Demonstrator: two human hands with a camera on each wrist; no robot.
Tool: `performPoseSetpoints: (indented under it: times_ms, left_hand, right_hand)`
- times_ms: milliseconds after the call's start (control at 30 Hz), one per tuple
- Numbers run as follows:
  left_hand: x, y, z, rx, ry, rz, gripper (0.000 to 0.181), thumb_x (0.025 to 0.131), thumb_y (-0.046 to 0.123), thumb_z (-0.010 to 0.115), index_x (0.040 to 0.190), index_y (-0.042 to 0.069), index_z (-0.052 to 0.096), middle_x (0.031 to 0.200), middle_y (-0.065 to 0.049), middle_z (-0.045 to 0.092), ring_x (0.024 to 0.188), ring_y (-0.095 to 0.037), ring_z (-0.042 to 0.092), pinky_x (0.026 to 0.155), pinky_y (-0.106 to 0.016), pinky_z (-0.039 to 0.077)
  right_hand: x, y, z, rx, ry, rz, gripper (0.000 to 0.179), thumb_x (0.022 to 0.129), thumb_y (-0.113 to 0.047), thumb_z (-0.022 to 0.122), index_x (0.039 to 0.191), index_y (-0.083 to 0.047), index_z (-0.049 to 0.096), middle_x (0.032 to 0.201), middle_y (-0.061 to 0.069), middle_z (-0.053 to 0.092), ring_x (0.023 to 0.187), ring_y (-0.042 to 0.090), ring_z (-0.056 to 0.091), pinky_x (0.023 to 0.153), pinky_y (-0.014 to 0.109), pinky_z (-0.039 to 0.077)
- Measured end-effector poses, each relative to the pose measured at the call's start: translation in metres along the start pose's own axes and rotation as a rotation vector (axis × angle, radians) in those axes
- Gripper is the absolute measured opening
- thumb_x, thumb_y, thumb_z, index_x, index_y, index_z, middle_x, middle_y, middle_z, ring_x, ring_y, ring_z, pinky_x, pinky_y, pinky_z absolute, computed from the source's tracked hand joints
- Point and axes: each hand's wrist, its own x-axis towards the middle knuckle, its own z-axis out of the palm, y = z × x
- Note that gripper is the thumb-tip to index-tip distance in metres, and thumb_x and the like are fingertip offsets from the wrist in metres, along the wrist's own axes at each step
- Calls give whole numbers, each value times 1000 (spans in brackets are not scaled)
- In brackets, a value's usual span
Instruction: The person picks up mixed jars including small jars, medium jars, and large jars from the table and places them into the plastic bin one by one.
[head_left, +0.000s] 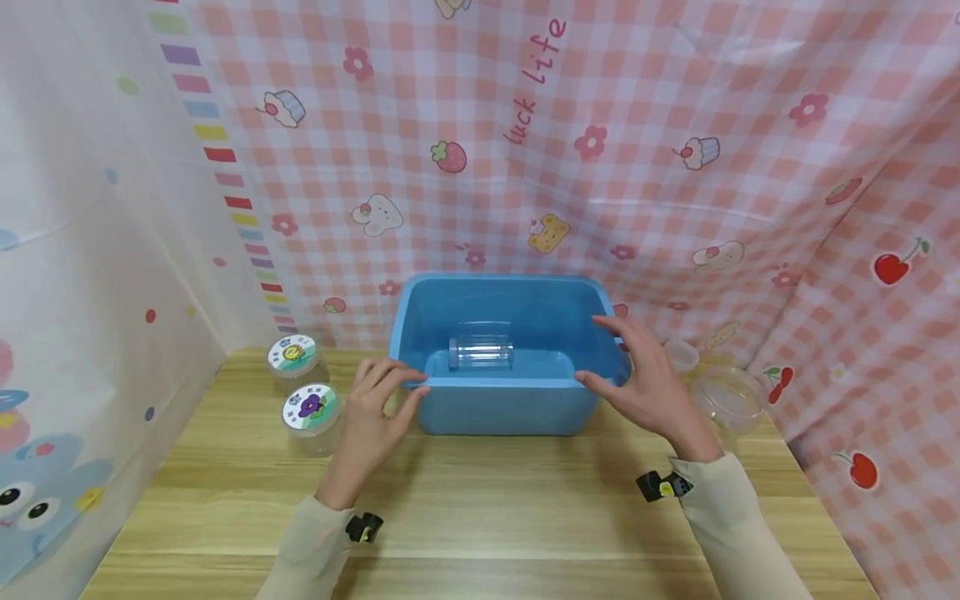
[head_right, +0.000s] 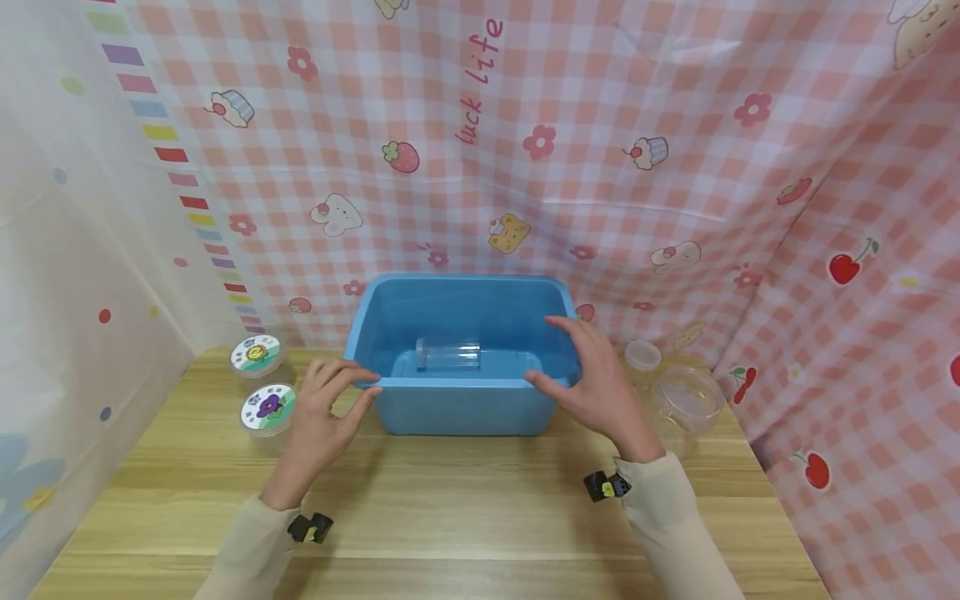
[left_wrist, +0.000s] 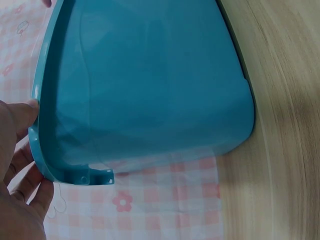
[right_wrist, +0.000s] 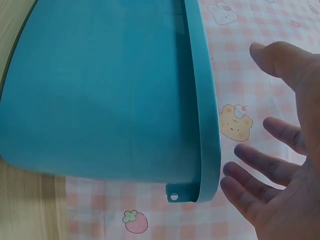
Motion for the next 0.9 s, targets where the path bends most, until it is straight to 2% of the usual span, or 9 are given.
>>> performPoseSetpoints:
  times_ms: [200,500,700,900]
  left_hand:
    - [0,-1,0,-3,3,1,13,89,15,81,100,11,76,99,-3,68,103,-24,55,90,-36,45]
    - [0,-3,1,-3,18,20,13,87,12,83,98,10,76,99,-3,68,101,-24,55,88,-36,46]
    - [0,-2,1,1,7,7,13,88,15,82,99,11,76,99,-3,69,101,-23,55,88,-34,45]
    - [-1,-3,3,-7,30,21,15,85,11,84,98,11,76,97,-3,69,99,-24,55,86,-34,45]
  right_hand:
    - [-7,3,3,-53,60,-36,79,84,-34,86,151,-15,48,156,15,47,145,40,38,112,68,33]
    - [-16,10,2,-133,107,-54,86,82,-37,87,154,-15,45,164,13,36,145,41,34,109,69,35]
    - [-23,16,0,-177,131,-30,90,79,-40,88,154,-15,45,164,20,33,147,48,30,108,76,30]
    - [-30,23,0,-177,156,-8,92,77,-39,90,154,-18,45,165,18,31,146,48,29,105,77,30]
